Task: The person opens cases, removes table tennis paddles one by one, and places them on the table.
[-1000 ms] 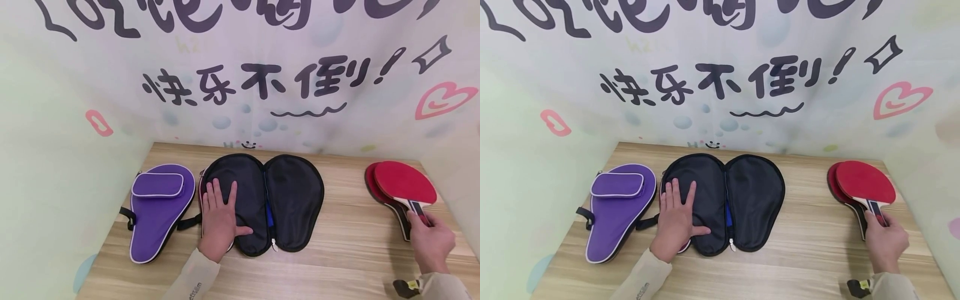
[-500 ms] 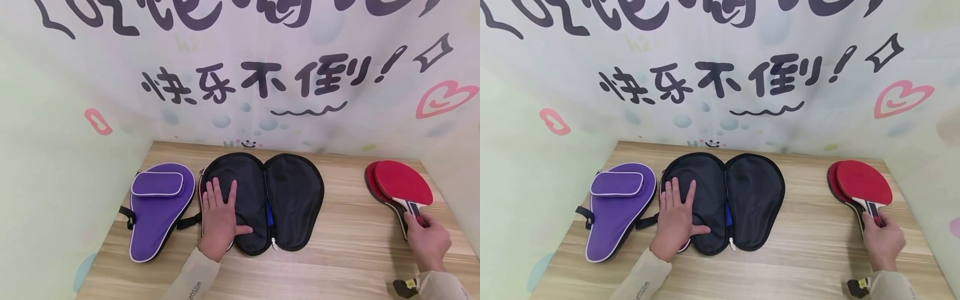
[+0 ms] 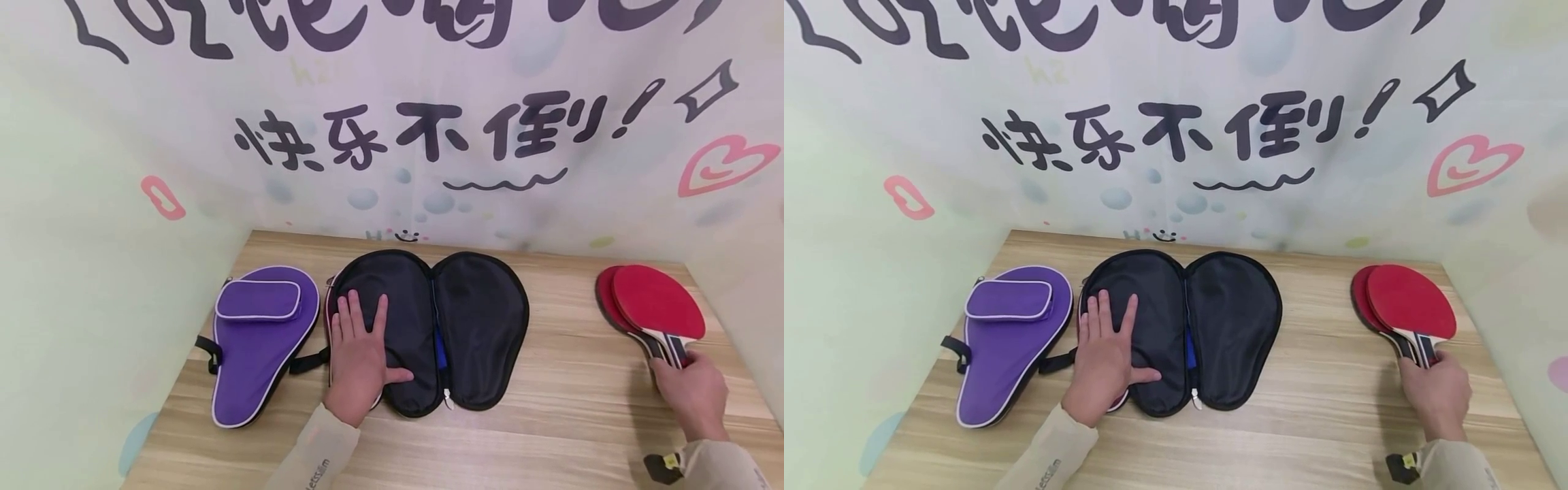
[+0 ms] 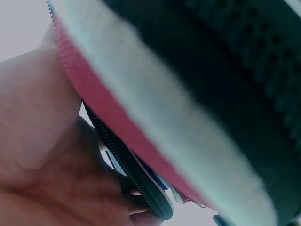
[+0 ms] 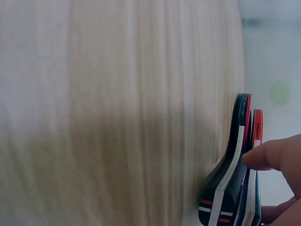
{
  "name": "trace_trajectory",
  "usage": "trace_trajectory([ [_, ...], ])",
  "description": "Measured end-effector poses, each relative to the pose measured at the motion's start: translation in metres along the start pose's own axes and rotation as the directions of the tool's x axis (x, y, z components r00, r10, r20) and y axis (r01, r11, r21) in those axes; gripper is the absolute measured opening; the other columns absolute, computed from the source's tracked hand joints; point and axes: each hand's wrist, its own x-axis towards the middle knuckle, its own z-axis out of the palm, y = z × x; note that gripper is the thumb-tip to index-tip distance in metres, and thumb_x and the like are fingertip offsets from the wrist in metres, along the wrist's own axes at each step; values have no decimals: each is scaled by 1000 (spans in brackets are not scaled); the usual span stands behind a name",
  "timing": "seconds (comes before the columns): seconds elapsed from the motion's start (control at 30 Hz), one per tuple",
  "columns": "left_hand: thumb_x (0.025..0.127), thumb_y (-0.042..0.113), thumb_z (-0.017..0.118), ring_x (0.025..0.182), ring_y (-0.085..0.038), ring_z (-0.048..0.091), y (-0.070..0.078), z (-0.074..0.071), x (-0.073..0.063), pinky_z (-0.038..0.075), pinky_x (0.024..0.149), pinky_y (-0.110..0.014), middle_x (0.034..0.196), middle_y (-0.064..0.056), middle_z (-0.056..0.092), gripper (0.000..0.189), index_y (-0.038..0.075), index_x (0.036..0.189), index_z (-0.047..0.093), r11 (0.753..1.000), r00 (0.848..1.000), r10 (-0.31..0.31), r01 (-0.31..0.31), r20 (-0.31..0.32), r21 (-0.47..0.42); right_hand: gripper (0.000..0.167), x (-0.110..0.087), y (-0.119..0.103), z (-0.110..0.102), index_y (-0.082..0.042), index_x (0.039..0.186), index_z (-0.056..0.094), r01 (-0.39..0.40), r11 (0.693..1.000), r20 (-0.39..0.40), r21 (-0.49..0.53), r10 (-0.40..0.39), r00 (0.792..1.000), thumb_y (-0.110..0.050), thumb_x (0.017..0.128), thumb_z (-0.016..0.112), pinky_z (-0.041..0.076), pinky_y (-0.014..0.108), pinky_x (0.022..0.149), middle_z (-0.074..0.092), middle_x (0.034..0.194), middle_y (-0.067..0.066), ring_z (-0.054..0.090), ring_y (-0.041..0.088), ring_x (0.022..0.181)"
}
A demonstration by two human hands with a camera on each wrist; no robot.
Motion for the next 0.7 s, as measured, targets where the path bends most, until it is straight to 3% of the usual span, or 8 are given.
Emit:
trace_trajectory([
  [0.07, 60, 86, 73, 160, -44, -2, 0, 1, 0, 13, 131, -52, 171, -24, -6, 141, 28, 166, 0, 1000, 1000, 1, -1, 1, 4, 60, 1, 0, -1, 17, 131, 50, -15, 1000, 24, -3, 15, 1000, -30, 94, 58, 37, 32, 60, 61, 101, 37, 55, 39, 85],
  [0.3, 59, 87, 72, 160, -44, -2, -1, 3, 1, 13, 131, -52, 171, -24, -6, 142, 28, 166, 0, 1000, 1000, -2, 2, 1, 14, 59, 6, 4, -6, 14, 146, 40, -33, 999, 58, -21, 34, 998, -26, 104, 39, 36, 38, 71, 49, 135, 41, 49, 51, 112],
  [0.57, 59, 87, 72, 160, -44, -3, 0, 3, 2, 12, 131, -52, 171, -25, -8, 142, 28, 166, -1, 1000, 1000, -5, 5, 5, 13, 54, 9, 10, -7, 13, 144, 44, -34, 998, 29, -49, 36, 999, -23, 103, 39, 38, 45, 72, 51, 133, 41, 51, 55, 110],
  [0.7, 59, 87, 72, 160, -44, -4, 0, 4, 2, 11, 131, -52, 171, -25, -8, 143, 28, 166, -1, 1000, 1000, -6, 6, 6, 15, 64, 7, 2, -6, 11, 151, 34, -117, 992, 34, -47, 119, 992, -30, 102, 36, 35, 59, 87, 37, 145, 44, 37, 62, 125],
])
